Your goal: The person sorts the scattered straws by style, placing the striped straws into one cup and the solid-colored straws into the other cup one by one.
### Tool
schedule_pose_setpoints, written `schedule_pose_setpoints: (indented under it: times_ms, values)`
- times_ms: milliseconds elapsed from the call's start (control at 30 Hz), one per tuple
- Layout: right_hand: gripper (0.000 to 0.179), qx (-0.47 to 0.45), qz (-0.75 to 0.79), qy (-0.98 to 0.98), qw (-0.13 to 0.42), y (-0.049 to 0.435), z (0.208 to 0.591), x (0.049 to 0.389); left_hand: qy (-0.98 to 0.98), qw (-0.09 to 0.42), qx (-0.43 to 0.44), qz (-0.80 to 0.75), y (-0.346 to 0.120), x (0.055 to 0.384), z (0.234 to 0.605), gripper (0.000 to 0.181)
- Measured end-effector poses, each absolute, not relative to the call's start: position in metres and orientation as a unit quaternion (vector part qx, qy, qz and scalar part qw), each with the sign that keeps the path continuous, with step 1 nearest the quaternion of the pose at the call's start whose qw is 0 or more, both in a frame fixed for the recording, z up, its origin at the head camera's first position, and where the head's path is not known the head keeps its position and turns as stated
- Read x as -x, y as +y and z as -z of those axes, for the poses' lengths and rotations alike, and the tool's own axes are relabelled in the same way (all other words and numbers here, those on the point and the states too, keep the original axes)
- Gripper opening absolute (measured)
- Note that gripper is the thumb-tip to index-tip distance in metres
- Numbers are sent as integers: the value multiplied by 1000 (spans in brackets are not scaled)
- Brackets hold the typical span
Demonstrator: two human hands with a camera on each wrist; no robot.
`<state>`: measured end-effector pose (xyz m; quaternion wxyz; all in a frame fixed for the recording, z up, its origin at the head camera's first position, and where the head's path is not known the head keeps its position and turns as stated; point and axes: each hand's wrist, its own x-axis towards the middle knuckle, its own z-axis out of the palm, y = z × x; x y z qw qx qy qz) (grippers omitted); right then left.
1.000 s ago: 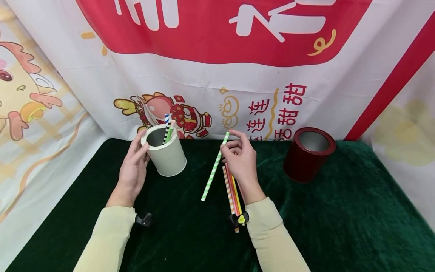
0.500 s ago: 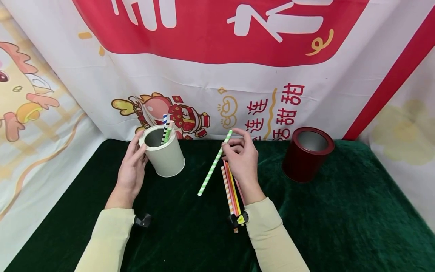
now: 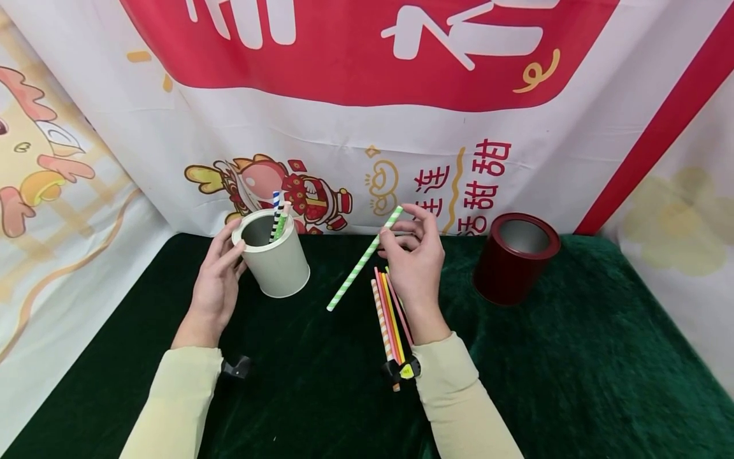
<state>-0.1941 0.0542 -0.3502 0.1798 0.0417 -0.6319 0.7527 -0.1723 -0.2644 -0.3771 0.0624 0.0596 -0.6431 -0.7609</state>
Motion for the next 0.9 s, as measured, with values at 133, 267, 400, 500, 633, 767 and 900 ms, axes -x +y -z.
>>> schedule_pose_setpoints:
  times_ms: [133,267,400,500,633,767,900]
  values:
    - [49,-54,-760,-620,188,55,346,191,-638,63,-59,765,-265,175,376,51]
    - [50,-59,-760,-620,185,55,344,190,-630,64,-55,772,-268,177,378,51]
    - [49,-55,-759,-623,182,55,345,189,-624,64,-49,777,-270,178,380,49]
    - [47,-53,-758,-623,183,55,343,188,-620,65,-49,780,-272,178,380,48]
    - [47,-55,-759,-619,197,55,341,186,-615,64,-46,785,-272,180,382,47]
    - [49,-63,-762,-605,225,54,337,184,-613,62,-48,786,-272,180,383,47]
    - [49,-84,-760,-592,253,52,330,183,-612,61,-51,787,-272,179,384,47]
